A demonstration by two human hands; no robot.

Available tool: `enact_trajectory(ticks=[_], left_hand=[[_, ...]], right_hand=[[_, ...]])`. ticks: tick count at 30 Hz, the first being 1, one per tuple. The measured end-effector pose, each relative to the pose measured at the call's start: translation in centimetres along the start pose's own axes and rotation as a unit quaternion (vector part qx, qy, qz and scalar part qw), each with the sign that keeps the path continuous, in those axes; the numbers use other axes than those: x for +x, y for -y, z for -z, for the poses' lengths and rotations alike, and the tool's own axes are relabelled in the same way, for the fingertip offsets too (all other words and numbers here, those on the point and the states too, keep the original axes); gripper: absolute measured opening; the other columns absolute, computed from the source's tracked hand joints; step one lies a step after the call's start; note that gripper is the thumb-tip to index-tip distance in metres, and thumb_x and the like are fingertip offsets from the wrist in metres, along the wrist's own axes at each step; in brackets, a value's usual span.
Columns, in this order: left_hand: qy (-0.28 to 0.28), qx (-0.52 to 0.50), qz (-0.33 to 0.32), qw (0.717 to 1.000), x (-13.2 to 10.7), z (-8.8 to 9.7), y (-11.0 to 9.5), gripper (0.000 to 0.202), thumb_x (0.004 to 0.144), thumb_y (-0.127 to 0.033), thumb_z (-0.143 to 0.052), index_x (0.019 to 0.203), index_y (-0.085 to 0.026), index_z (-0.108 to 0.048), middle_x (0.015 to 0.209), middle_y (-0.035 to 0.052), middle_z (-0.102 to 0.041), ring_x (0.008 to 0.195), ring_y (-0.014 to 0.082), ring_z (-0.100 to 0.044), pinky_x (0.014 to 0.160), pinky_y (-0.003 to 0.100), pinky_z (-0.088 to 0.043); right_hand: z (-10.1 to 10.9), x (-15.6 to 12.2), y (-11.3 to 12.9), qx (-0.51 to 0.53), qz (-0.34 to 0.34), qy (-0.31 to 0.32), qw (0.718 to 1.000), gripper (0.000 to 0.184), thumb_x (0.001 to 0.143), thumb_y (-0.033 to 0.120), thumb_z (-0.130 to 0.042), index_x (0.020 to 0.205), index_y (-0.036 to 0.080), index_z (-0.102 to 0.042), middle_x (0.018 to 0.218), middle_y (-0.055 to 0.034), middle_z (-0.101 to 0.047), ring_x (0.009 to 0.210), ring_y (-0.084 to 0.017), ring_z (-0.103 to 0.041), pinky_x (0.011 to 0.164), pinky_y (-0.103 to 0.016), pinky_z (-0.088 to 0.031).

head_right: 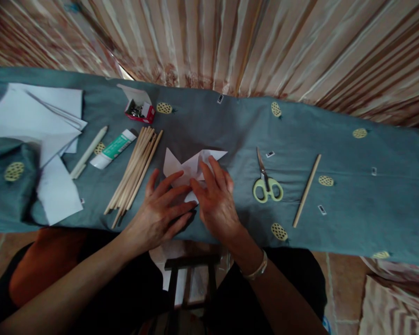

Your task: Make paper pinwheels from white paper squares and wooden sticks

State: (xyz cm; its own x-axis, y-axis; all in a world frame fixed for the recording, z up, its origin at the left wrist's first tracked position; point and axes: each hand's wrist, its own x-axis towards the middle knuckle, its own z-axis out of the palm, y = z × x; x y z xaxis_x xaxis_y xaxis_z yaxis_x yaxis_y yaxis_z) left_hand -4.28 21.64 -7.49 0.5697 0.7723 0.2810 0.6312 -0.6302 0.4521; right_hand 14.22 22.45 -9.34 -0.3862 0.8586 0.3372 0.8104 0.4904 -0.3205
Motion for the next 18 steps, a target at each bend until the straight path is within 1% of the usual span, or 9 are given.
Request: enact_trajectory(ticks=[3, 7, 11, 15, 18], left_hand=[[0.0, -0.003, 0.003, 1.0, 0.0, 0.0, 0.0, 0.017, 0.09, -0.029, -0.057, 0.101, -0.028, -0.071, 0.123, 0.0048, -0.066, 0.136, 0.0353, -0.043, 0.117, 0.07, -0.018], [0.001, -0.005, 0.001, 1.0, 0.0, 0.1, 0.0, 0.018, 0.091, -0.029, -0.057, 0.101, -0.025, -0.072, 0.119, 0.0074, -0.067, 0.134, 0.0372, -0.044, 0.114, 0.073, -0.019], [-0.002, 0.0, -0.006, 1.0, 0.0, 0.0, 0.1, 0.017, 0.091, -0.03, -0.057, 0.101, -0.027, -0.071, 0.118, 0.0069, -0.067, 0.136, 0.0372, -0.043, 0.115, 0.073, -0.018], [0.001, 0.0, 0.0, 1.0, 0.0, 0.0, 0.1, 0.017, 0.09, -0.029, -0.058, 0.101, -0.027, -0.071, 0.12, 0.006, -0.066, 0.136, 0.0367, -0.042, 0.116, 0.072, -0.015], [-0.003, 0.006, -0.001, 1.0, 0.0, -0.1, 0.1, 0.017, 0.09, -0.03, -0.058, 0.1, -0.028, -0.071, 0.119, 0.0057, -0.067, 0.136, 0.0366, -0.042, 0.116, 0.071, -0.014]], right_hand=[[-0.1, -0.1, -0.3, 0.019, -0.001, -0.023, 1.0, 0.043, 0.096, 0.013, -0.04, 0.129, 0.032, -0.058, 0.149, -0.0055, -0.046, 0.147, -0.031, -0.029, 0.107, -0.057, -0.041], [0.2, -0.1, -1.1, 0.05, -0.012, -0.028, 0.998, 0.043, 0.096, 0.013, -0.037, 0.127, 0.032, -0.06, 0.154, -0.0022, -0.04, 0.148, -0.031, -0.029, 0.107, -0.055, -0.043], [0.3, 0.1, -1.1, 0.026, -0.011, -0.028, 0.999, 0.041, 0.095, 0.012, -0.039, 0.123, 0.031, -0.063, 0.152, -0.005, -0.042, 0.148, -0.032, -0.028, 0.109, -0.058, -0.039], [-0.1, 0.1, -0.5, 0.006, -0.006, -0.016, 1.0, 0.045, 0.093, 0.008, -0.042, 0.126, 0.033, -0.06, 0.152, -0.0027, -0.044, 0.148, -0.029, -0.027, 0.111, -0.056, -0.037], [0.2, 0.2, -0.4, 0.023, -0.013, -0.017, 1.0, 0.047, 0.093, 0.009, -0.042, 0.129, 0.035, -0.058, 0.153, -0.001, -0.043, 0.149, -0.03, -0.026, 0.112, -0.056, -0.036]])
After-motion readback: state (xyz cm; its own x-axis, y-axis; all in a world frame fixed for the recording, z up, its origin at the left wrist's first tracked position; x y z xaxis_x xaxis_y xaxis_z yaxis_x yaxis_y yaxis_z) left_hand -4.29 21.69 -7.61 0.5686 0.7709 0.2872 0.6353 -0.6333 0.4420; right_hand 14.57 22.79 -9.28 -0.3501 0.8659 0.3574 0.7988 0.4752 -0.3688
